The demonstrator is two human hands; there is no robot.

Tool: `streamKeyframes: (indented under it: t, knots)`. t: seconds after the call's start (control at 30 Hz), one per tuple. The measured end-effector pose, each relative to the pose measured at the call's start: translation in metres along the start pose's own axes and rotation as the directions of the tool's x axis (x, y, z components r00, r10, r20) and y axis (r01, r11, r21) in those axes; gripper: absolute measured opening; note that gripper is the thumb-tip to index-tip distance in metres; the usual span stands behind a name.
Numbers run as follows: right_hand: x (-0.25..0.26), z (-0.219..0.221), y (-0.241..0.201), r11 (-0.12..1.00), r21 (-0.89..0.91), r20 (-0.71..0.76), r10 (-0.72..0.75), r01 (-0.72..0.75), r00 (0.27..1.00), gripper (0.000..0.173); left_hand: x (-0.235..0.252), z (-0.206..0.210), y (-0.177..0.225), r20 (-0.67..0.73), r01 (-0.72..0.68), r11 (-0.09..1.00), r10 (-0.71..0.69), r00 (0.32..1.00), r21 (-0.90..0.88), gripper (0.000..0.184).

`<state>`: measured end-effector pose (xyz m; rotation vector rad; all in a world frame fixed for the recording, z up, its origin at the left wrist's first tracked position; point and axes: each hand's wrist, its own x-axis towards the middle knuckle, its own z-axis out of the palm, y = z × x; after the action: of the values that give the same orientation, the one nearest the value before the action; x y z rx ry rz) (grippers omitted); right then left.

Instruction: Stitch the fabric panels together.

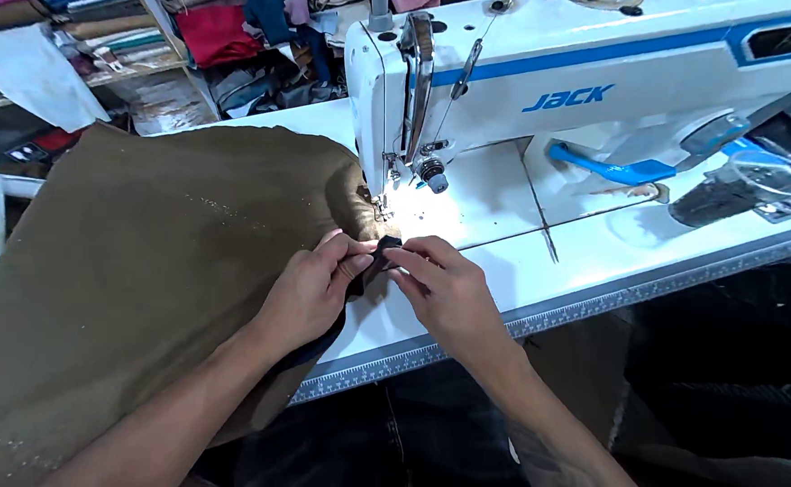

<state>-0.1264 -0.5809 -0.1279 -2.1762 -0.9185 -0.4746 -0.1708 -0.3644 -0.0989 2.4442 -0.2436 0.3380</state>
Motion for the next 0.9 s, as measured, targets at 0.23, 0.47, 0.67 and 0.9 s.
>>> streamKeyframes:
  t: [0.23,0.47,0.67,0.9]
  knots:
    - [-0.003,-0.003,-0.002,0.998,-0.046,-0.001,-0.039,0.039,0.999,0.014,0.002,0.002,-0.003,0.105,-0.102,0.995,0.099,0.99,0.023,0.037]
    - [-0.01,-0.001,0.001,0.995,-0.016,-0.082,-0.099,0.098,0.992,0.008,-0.001,0.0,-0.001,0.105,-0.164,0.985,0.17,0.98,-0.06,0.031]
    - [-0.005,-0.001,0.001,0.992,-0.092,0.035,-0.086,0.088,0.996,0.016,0.0,0.0,0.0,0.059,-0.112,0.992,0.115,0.992,-0.056,0.027]
    - [-0.009,0.001,0.001,0.972,-0.166,-0.021,-0.174,0.169,0.984,0.019,-0.004,0.004,-0.005,0.086,-0.338,0.941,0.335,0.938,0.023,0.028]
